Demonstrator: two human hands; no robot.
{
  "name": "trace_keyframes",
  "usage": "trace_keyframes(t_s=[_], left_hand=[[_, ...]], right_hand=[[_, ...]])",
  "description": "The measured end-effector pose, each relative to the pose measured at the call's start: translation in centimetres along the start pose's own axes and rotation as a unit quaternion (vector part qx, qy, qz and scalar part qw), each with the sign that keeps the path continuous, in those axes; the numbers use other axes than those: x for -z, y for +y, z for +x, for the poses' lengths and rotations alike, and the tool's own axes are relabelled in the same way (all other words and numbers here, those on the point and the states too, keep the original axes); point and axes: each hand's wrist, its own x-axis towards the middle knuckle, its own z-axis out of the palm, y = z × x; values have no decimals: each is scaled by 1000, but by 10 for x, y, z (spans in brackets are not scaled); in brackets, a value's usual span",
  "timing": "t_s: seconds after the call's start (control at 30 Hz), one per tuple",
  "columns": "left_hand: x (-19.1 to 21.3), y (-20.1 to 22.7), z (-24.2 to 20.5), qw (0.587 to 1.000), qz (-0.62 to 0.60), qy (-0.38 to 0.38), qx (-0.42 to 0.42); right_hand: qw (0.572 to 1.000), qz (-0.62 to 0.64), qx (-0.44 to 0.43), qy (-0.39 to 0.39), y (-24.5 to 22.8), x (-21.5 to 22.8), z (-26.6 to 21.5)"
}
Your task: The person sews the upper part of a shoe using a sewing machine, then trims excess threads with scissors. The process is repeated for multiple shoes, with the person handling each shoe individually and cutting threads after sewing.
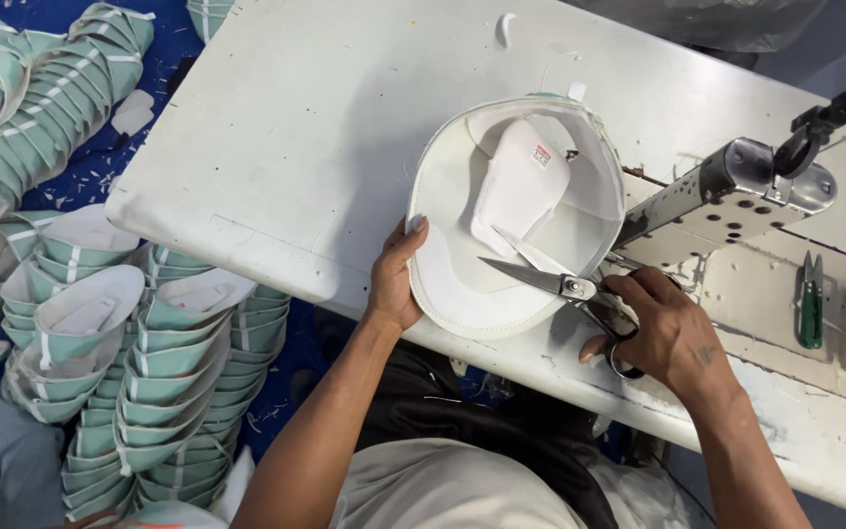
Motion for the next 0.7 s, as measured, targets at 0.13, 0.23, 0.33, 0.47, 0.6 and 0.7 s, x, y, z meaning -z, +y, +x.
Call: trace_keyframes(t_s=[0.13, 0.23, 0.33, 0.47, 0.6, 0.7], left_hand=[[5, -5, 3, 1000, -10, 0, -5], [4, -5, 4, 1000, -11, -1, -4], [-4, 2, -1, 1000, -15, -10, 1], [3, -2, 3, 1000, -19, -8, 5], [5, -4, 2, 1000, -18, -16, 10], [3, -5, 5, 1000, -17, -18, 13]], right_hand=[[999, 28, 32, 8, 6, 0, -2], [1000, -7, -2, -6, -1, 5, -1], [1000, -13, -6, 10, -1, 1, -4], [1000, -5, 6, 20, 3, -7, -7], [999, 4, 3, 34, 2, -3, -8], [1000, -4, -19, 15, 1, -2, -8]])
